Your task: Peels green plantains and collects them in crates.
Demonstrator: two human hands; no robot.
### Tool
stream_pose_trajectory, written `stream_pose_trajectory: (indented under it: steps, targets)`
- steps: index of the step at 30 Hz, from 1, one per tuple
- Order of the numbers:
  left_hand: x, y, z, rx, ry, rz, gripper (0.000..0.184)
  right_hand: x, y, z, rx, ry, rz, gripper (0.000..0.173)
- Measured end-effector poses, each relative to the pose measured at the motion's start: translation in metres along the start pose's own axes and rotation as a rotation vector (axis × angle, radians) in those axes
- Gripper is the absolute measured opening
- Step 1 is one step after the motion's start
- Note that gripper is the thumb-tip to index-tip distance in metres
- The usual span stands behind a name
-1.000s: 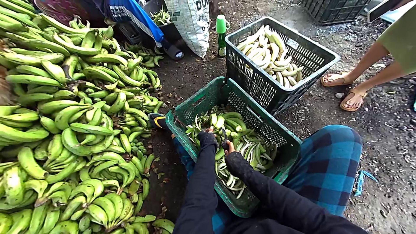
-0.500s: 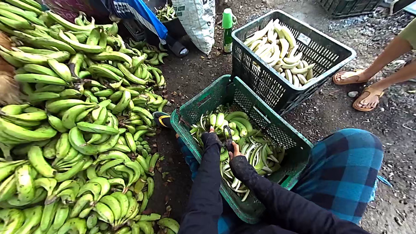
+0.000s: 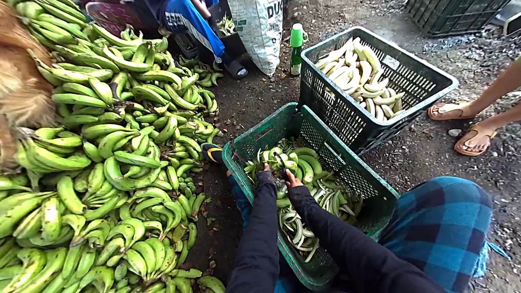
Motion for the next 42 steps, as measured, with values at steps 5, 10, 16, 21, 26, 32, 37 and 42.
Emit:
stream_pose_trajectory:
  steps: [5,10,16,21,26,32,37,42]
  targets:
    - [0.117,0.037,0.028,-0.396,-0.216,-0.725,0.040,0.013,0.047,0.065,0.208,0.151,-0.118,0.054]
    - [0.152,0.080,0.054,-0.787,-0.434,-1.244,0.039,0.012,0.047,0.103,0.082,0.242,-0.001,0.056]
    - [0.112,0.106,0.047,-0.817,-0.588,-1.197,0.034,0.010,0.004,0.123,-0.181,0.013,-0.384,0.045]
    - [0.098,0.113,0.036,-0.843,-0.648,-1.148,0.032,0.015,-0.001,0.126,-0.202,-0.043,-0.494,0.045]
    - [0.106,0.118,0.046,-0.882,-0.645,-1.104,0.032,0.002,-0.011,0.116,-0.202,0.030,-0.507,0.044]
    - [0.088,0.113,0.038,-0.818,-0.717,-1.046,0.029,0.015,-0.047,0.020,-0.043,0.389,-0.163,0.040]
    - [0.099,0.107,0.044,-0.881,-0.605,-1.047,0.028,-0.005,-0.022,0.076,-0.209,0.061,-0.266,0.043]
    - [0.124,0.096,0.073,-0.872,-0.494,-1.199,0.033,-0.005,-0.045,0.048,-0.164,0.121,-0.176,0.039]
Point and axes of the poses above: each hand's wrist, its own z-axis away from the middle knuckle, its own y-axis out of the back of the hand, x = y × z, the point moved 2 cm from there along -z, towards the middle knuckle, and after that the axes turned 13 degrees about -y, right-handed, at the moved point
